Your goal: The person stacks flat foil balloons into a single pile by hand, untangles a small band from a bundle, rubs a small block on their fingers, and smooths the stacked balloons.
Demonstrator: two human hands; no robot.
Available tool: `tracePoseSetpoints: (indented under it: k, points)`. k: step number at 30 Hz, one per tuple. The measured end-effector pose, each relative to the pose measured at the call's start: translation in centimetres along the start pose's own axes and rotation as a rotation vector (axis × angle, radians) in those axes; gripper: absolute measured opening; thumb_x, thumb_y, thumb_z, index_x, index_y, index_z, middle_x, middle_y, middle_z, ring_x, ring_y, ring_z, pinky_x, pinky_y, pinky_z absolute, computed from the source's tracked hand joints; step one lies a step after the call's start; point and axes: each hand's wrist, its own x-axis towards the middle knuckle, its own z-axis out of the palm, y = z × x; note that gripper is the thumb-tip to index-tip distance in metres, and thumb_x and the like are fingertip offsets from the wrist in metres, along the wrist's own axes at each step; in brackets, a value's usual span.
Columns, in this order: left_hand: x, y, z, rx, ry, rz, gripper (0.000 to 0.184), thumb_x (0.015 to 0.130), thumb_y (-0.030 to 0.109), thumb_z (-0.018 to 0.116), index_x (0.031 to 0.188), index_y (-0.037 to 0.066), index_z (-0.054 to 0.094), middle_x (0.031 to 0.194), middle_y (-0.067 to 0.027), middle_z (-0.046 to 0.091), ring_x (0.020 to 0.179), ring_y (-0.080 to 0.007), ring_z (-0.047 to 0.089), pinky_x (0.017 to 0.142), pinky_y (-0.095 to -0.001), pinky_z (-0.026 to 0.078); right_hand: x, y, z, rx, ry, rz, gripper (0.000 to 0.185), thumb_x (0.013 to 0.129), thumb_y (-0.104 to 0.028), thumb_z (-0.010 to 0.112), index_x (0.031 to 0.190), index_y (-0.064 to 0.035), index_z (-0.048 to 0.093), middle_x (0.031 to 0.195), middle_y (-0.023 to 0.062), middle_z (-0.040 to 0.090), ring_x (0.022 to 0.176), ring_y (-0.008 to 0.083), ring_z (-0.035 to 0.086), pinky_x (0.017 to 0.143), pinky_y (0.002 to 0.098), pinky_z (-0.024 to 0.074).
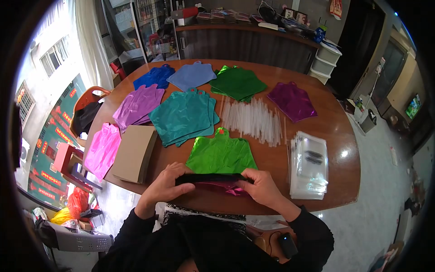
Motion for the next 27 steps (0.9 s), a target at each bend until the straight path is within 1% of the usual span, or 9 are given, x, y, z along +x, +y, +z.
tracePoseSetpoints:
  k: [4,5,9,14,15,19,20,24,27]
  points:
    - [-0.3,-1.4,-0.1,-0.122,-0.1,0.0,0.02,0.094,0.015,0.066,0.107,0.0,0.069,0.109,-0.0109,0.069,0.091,-0.028,0.059,0.085,-0.0363,0.048,-0.3,0.2,0.2,-0.254,0.002,-0.34,0.013,0.081,0.003,0.07,0.092,-0.0028,0.067,0.085,0.0016,0.067,0.074,0.0158,0.056,0.071,0.028,0.0448]
    - [-0.3,-1.2,-0.1,-0.124,-0.101,0.001,0.02,0.094,0.015,0.066,0.107,0.0,0.069,0.109,-0.0109,0.069,0.091,-0.028,0.059,0.085,-0.0363,0.048,-0.4,0.4,0.2,-0.255,0.003,-0.339,0.013,0.081,0.003,0.07,0.092,-0.0028,0.067,0.085,0.0016,0.067,0.074,0.0158,0.056,0.071,0.028,0.0448]
    - [-0.6,0.5,-0.7,-0.053,-0.004,-0.052,0.019,0.091,0.009,0.068,0.107,-0.001,0.069,0.108,-0.0104,0.067,0.092,-0.0273,0.059,0.09,-0.0363,0.046,-0.2,1.5,-0.1,-0.474,-0.059,-0.616,0.026,0.072,0.008,0.072,0.094,-0.0057,0.067,0.096,0.0007,0.07,0.082,0.0201,0.059,0.076,0.0303,0.0467]
    - [-0.9,1.0,-0.2,0.184,0.129,-0.094,0.028,0.087,0.013,0.073,0.11,-0.002,0.068,0.105,-0.0127,0.062,0.093,-0.0288,0.058,0.089,-0.0365,0.046,-0.5,1.4,-0.1,-0.478,-0.126,-0.675,0.029,0.07,0.007,0.072,0.095,-0.0075,0.066,0.102,0.0009,0.071,0.089,0.0224,0.061,0.084,0.0318,0.0486]
    - [-0.9,1.1,0.0,0.184,0.13,-0.096,0.028,0.087,0.013,0.073,0.11,-0.002,0.068,0.105,-0.0127,0.062,0.093,-0.0288,0.058,0.089,-0.0365,0.046,-0.7,1.3,0.0,-0.477,-0.129,-0.675,0.029,0.07,0.007,0.072,0.095,-0.0075,0.066,0.102,0.0009,0.071,0.089,0.0224,0.061,0.084,0.0318,0.0486]
    - [-1.0,1.5,0.7,0.4,0.091,-0.108,0.039,0.084,0.02,0.075,0.112,-0.004,0.063,0.111,-0.0162,0.056,0.099,-0.0327,0.056,0.088,-0.0394,0.047,-1.3,0.3,0.1,-0.531,-0.197,-0.68,0.033,0.072,0.001,0.075,0.102,-0.008,0.066,0.113,0.0037,0.069,0.097,0.0229,0.06,0.091,0.0322,0.0479]
    - [-1.1,1.4,0.8,0.398,0.092,-0.107,0.039,0.084,0.02,0.075,0.112,-0.004,0.063,0.111,-0.0162,0.056,0.099,-0.0327,0.056,0.088,-0.0394,0.047,-1.4,0.2,0.1,-0.533,-0.196,-0.679,0.033,0.072,0.001,0.075,0.102,-0.008,0.066,0.113,0.0037,0.069,0.097,0.0229,0.06,0.091,0.0322,0.0479]
    - [-1.5,0.6,1.3,0.522,-0.004,-0.125,0.051,0.081,0.025,0.078,0.118,-0.005,0.059,0.112,-0.0176,0.053,0.101,-0.0345,0.054,0.09,-0.0413,0.046,-1.7,-0.1,0.4,-0.608,-0.243,-0.703,0.037,0.076,-0.006,0.077,0.112,-0.0073,0.065,0.123,0.0064,0.065,0.103,0.0244,0.058,0.093,0.0339,0.0471]
    - [-1.5,1.3,1.1,0.518,-0.032,-0.167,0.052,0.081,0.026,0.077,0.118,-0.006,0.059,0.116,-0.0194,0.054,0.106,-0.0361,0.053,0.094,-0.0423,0.046,-1.7,-0.3,-0.1,-0.588,-0.223,-0.698,0.038,0.079,-0.009,0.076,0.115,-0.0064,0.065,0.125,0.0074,0.064,0.105,0.025,0.057,0.093,0.0345,0.0468]
